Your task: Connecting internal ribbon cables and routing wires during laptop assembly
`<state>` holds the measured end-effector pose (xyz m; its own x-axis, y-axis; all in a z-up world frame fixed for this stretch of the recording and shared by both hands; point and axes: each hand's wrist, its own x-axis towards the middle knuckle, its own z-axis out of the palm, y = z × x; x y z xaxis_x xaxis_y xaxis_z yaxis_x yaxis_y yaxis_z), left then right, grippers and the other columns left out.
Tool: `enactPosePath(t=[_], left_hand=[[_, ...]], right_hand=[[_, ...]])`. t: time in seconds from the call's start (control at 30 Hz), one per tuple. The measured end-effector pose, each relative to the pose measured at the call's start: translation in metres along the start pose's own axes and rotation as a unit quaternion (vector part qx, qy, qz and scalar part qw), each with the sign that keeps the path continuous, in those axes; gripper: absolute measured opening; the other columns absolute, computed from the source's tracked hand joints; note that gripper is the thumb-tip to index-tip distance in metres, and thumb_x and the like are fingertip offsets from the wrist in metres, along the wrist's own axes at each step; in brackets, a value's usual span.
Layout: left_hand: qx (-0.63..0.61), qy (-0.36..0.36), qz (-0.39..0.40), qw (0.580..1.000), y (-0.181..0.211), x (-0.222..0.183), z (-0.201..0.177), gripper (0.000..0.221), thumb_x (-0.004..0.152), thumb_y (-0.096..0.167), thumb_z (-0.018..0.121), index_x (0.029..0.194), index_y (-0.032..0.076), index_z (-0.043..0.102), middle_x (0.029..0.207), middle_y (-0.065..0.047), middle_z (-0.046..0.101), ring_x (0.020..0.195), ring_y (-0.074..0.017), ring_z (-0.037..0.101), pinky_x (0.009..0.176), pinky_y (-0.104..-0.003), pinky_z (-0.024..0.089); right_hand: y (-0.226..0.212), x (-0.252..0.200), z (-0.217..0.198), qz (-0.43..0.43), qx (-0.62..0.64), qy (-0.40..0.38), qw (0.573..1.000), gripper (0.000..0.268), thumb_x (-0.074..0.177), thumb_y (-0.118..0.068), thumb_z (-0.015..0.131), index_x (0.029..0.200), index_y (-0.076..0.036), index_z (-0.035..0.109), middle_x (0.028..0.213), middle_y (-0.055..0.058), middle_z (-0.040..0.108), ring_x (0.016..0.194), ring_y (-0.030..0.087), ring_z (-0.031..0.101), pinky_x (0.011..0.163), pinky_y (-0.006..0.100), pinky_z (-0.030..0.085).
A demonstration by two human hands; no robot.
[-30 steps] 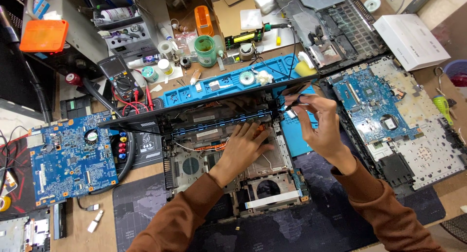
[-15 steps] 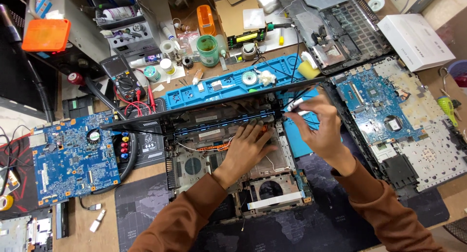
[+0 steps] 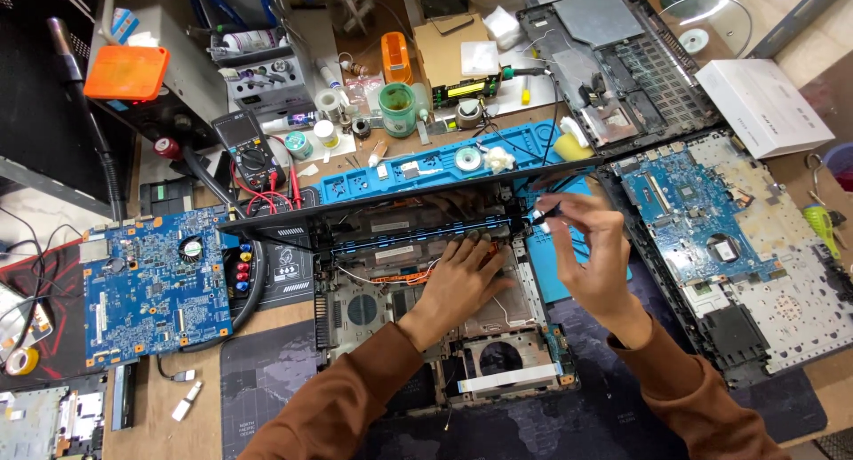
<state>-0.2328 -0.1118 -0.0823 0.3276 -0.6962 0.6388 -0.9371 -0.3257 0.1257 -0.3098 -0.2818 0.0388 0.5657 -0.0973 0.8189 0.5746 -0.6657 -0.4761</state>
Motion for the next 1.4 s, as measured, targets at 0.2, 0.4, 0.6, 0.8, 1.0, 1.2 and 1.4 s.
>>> enactPosePath(t=[0.2,0.4,0.6,0.8,1.0,1.2,1.4], left_hand=[[0.001,0.005,0.006,1.0,-0.002,-0.003,0.009,0.044,0.101,0.049,0.055,0.119,0.012,0.07,0.11,-0.019,0.067,0.115,-0.0391,0.064,0.092,-0.047,0.047],[0.014,0.017,0.009,1.0,-0.001,-0.001,0.005,0.045,0.1,0.05,0.056,0.123,0.014,0.069,0.112,-0.017,0.066,0.116,-0.039,0.064,0.092,-0.047,0.048],[0.01,0.034,0.008,0.999,0.0,-0.009,0.014,0.045,0.099,0.049,0.058,0.122,0.013,0.069,0.113,-0.019,0.066,0.115,-0.0404,0.065,0.092,-0.049,0.048],[0.005,0.035,0.007,0.999,0.0,-0.006,0.011,0.044,0.099,0.048,0.058,0.121,0.012,0.069,0.113,-0.019,0.066,0.119,-0.0415,0.063,0.095,-0.049,0.047],[0.013,0.023,0.006,1.0,0.001,-0.004,0.01,0.042,0.096,0.046,0.063,0.121,0.013,0.069,0.109,-0.017,0.066,0.115,-0.0407,0.065,0.094,-0.05,0.048],[0.005,0.039,0.008,0.999,0.0,-0.005,0.011,0.041,0.099,0.047,0.059,0.118,0.012,0.069,0.105,-0.016,0.065,0.113,-0.0407,0.065,0.094,-0.049,0.049],[0.005,0.04,0.013,0.999,0.0,-0.003,0.007,0.039,0.099,0.045,0.061,0.116,0.012,0.07,0.106,-0.016,0.066,0.116,-0.0411,0.064,0.096,-0.05,0.048]], right_hand=[[0.029,-0.028,-0.006,-0.001,-0.041,0.02,0.999,0.039,0.084,0.009,0.081,0.106,0.0,0.05,0.1,0.014,0.068,0.085,0.03,0.073,0.065,0.033,0.059],[0.008,-0.019,0.004,0.007,-0.002,0.014,1.0,0.026,0.091,0.014,0.069,0.106,0.002,0.05,0.098,0.016,0.071,0.084,0.032,0.074,0.067,0.034,0.062],[0.004,-0.005,0.0,0.012,0.022,0.003,1.0,0.026,0.093,0.011,0.068,0.107,0.003,0.047,0.103,0.016,0.069,0.094,0.033,0.075,0.076,0.037,0.062],[0.021,-0.018,-0.007,0.022,-0.044,0.001,0.999,0.027,0.097,0.003,0.073,0.109,-0.002,0.049,0.1,0.012,0.066,0.07,0.024,0.064,0.059,0.028,0.055],[0.003,-0.012,0.004,0.038,0.01,0.004,0.999,0.014,0.101,0.008,0.058,0.11,0.001,0.048,0.103,0.012,0.071,0.082,0.025,0.074,0.06,0.025,0.055],[-0.002,0.005,0.003,0.027,-0.029,0.0,0.999,0.022,0.097,0.001,0.07,0.107,-0.001,0.05,0.097,0.013,0.069,0.068,0.022,0.068,0.062,0.028,0.056],[0.03,-0.025,-0.001,0.023,-0.023,0.018,0.999,0.031,0.09,0.006,0.077,0.105,0.001,0.051,0.097,0.014,0.067,0.079,0.025,0.073,0.066,0.03,0.059]])
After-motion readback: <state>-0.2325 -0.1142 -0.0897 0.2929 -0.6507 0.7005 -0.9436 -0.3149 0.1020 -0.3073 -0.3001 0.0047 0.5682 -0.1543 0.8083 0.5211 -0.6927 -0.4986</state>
